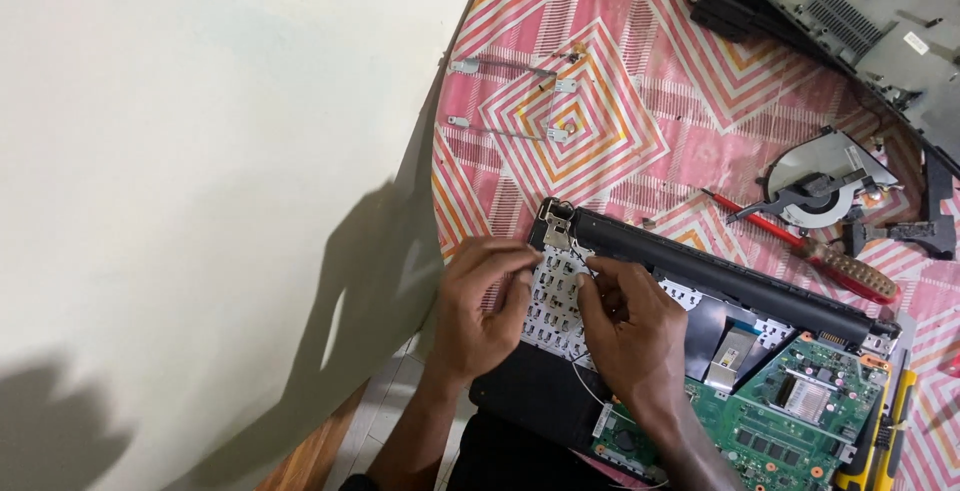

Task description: A person is repairing a laptop by connecting internal antenna wires and using a screwdriver on the motherboard.

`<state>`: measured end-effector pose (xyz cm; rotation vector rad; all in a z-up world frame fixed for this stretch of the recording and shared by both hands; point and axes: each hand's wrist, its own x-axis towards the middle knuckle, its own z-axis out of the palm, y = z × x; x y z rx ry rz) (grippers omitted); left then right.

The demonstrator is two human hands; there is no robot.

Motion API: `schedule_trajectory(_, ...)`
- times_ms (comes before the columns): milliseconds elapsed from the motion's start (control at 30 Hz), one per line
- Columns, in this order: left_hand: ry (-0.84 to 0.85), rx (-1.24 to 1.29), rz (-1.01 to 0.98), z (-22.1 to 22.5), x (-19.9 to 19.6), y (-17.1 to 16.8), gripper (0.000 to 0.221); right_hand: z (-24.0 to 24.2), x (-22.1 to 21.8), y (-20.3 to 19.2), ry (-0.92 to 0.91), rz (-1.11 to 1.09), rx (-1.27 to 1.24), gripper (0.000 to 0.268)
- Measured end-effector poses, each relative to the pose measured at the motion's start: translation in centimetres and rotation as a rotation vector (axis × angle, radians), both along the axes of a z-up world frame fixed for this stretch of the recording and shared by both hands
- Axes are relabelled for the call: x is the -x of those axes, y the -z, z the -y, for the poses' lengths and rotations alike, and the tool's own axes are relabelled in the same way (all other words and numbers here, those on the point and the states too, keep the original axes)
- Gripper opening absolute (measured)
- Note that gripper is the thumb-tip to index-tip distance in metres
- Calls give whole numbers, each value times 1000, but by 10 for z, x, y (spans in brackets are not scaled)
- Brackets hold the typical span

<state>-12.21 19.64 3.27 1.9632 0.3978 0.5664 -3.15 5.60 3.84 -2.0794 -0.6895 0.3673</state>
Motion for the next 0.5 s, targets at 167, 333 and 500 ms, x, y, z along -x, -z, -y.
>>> schedule_trajectory(167,129,-244,-74,-26,-28,5,29,5,7,9,43,14,-15,21)
schedule_trajectory(333,169,-252,-104,-25,-38,14,27,7,13,10,93,-150,49,29)
schedule_trajectory(500,165,-262,-141,-23,-40,19,29,11,19,15,49,-180,47,32)
